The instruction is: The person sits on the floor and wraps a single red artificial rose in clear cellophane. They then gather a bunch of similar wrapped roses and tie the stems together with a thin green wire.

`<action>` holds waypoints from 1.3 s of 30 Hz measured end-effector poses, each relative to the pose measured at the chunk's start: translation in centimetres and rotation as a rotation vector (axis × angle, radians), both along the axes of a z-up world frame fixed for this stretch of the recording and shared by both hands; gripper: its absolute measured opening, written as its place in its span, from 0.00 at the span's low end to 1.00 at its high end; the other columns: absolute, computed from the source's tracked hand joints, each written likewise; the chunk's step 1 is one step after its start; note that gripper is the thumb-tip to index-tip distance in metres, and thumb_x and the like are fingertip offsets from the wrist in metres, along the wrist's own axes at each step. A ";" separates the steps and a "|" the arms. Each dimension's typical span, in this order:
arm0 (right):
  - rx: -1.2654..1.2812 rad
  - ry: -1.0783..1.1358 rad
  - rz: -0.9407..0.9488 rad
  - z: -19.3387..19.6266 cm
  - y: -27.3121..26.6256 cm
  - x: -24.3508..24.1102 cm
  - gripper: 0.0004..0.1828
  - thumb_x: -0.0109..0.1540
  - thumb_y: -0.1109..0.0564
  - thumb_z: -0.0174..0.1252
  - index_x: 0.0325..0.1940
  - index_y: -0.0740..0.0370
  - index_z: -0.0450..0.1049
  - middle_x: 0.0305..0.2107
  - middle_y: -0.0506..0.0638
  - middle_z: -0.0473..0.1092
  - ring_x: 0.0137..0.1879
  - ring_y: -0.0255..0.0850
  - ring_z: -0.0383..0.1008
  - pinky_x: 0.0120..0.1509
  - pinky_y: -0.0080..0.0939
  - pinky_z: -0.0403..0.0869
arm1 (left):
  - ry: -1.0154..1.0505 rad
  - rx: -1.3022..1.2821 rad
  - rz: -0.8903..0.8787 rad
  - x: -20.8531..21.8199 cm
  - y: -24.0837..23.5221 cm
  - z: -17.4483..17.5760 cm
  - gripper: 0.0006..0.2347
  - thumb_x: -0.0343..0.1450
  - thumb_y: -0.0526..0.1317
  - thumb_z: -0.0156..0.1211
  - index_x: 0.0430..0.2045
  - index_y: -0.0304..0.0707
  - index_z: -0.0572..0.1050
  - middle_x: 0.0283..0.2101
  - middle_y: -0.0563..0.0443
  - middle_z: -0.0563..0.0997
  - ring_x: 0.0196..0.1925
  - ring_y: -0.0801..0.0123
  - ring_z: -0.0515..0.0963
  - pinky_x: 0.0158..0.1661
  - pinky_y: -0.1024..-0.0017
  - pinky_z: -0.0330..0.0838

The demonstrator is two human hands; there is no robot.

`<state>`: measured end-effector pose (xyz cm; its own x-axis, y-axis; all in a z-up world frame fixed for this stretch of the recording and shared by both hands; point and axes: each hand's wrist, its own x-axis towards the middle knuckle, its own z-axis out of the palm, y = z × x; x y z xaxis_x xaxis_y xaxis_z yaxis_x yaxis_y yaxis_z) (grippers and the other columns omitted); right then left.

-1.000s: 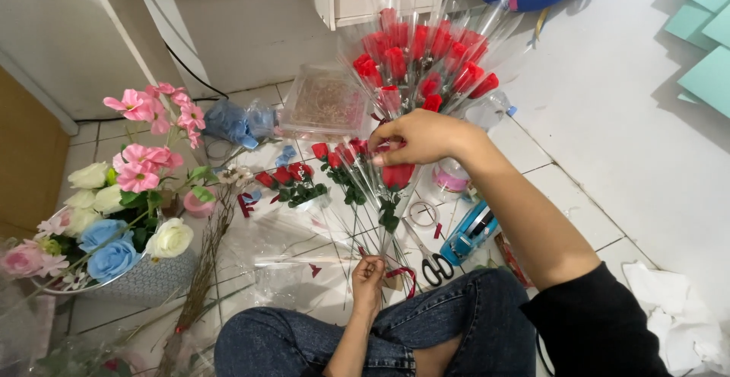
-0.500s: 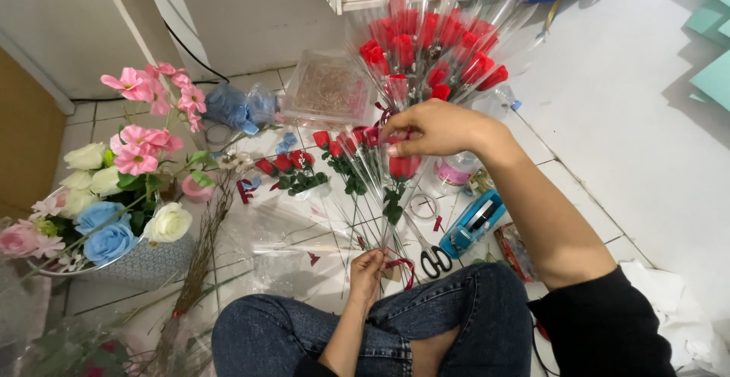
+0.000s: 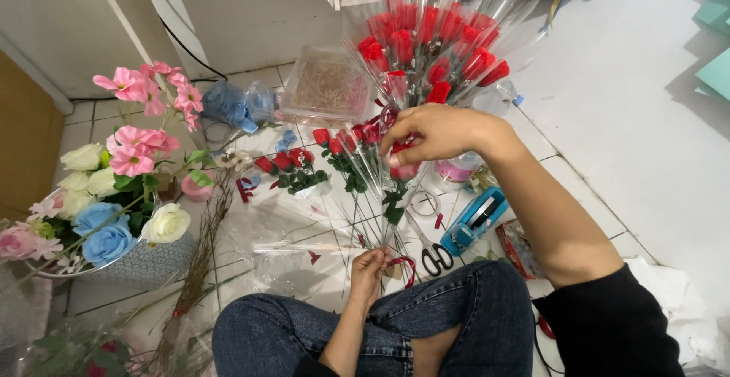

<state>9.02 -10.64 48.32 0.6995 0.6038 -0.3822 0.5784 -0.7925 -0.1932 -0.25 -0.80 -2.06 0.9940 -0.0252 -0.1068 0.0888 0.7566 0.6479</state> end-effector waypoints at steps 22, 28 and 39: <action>1.221 -0.615 -0.269 -10.0 -4.9 -2.0 0.13 0.68 0.53 0.56 0.54 0.60 0.74 0.48 0.51 0.72 0.53 0.42 0.74 0.59 0.41 0.76 | -0.048 -0.023 -0.205 1.6 1.8 0.1 0.13 0.72 0.30 0.63 0.14 0.37 0.72 0.29 0.46 0.82 0.29 0.73 0.74 0.37 0.79 0.68; 0.850 0.199 -0.534 -27.4 -3.7 -4.5 0.50 0.54 0.43 0.67 0.73 0.64 0.52 0.63 0.61 0.63 0.69 0.52 0.67 0.76 0.48 0.69 | 0.018 -0.056 -0.222 1.6 1.9 -0.3 0.03 0.70 0.29 0.65 0.25 0.32 0.81 0.35 0.44 0.84 0.32 0.71 0.78 0.38 0.78 0.70; 1.057 0.430 -0.489 -33.0 -2.6 -7.1 0.13 0.57 0.61 0.73 0.44 0.63 0.81 0.40 0.51 0.81 0.51 0.39 0.77 0.59 0.45 0.75 | 0.143 -0.062 -0.140 -0.9 2.4 9.5 0.04 0.71 0.26 0.64 0.25 0.23 0.79 0.27 0.49 0.79 0.28 0.74 0.79 0.37 0.83 0.72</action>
